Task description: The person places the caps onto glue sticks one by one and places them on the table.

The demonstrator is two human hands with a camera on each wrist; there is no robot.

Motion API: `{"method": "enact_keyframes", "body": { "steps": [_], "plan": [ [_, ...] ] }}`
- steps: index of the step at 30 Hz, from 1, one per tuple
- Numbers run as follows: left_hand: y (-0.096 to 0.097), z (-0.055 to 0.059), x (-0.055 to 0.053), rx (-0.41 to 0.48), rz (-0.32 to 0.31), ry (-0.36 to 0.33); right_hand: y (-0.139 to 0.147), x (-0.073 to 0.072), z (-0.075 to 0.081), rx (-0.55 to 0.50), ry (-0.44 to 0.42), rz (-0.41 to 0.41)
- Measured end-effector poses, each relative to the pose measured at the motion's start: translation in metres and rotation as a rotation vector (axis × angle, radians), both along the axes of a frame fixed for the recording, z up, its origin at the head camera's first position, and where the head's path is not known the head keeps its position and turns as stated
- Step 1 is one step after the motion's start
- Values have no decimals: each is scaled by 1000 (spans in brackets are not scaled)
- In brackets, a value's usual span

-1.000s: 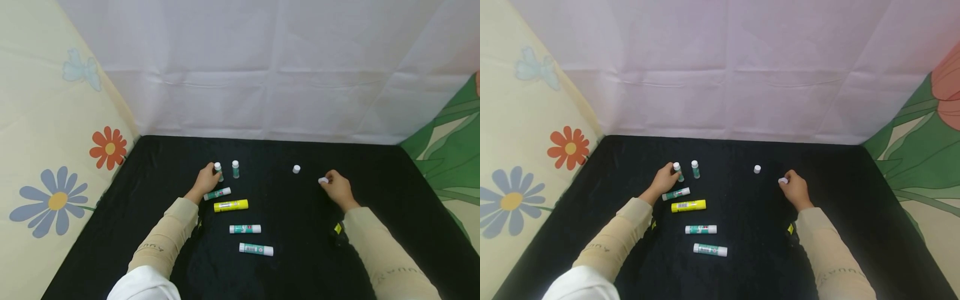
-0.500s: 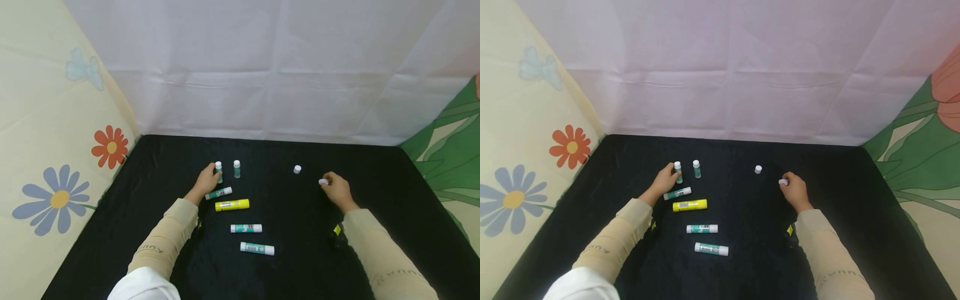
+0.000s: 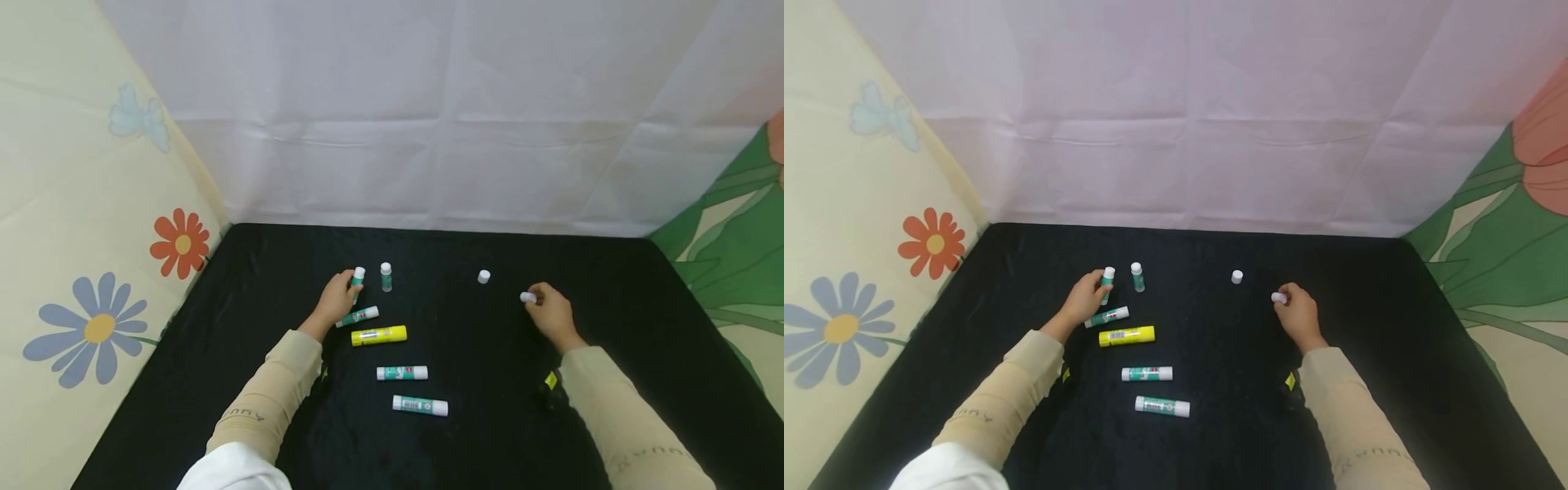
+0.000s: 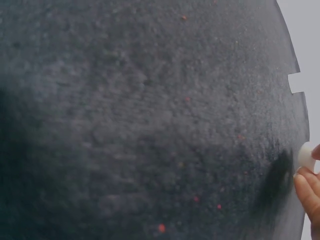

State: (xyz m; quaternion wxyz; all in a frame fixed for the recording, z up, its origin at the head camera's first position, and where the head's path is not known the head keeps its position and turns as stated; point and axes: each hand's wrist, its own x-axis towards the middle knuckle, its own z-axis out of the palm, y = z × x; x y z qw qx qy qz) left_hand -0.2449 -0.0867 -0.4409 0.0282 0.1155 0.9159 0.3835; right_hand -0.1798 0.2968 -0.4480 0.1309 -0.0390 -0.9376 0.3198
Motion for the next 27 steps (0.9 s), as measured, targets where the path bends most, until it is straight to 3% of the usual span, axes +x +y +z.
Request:
{"method": "enact_keyframes", "body": {
  "steps": [9, 23, 27],
  "plan": [
    [0, -1, 2, -28, 7, 10, -6, 1, 0, -44, 27, -21],
    [3, 3, 6, 16, -15, 37, -15, -1, 2, -91, 81, -16],
    [4, 2, 7, 43, -2, 14, -16, 1, 1, -109, 74, -23]
  ]
}}
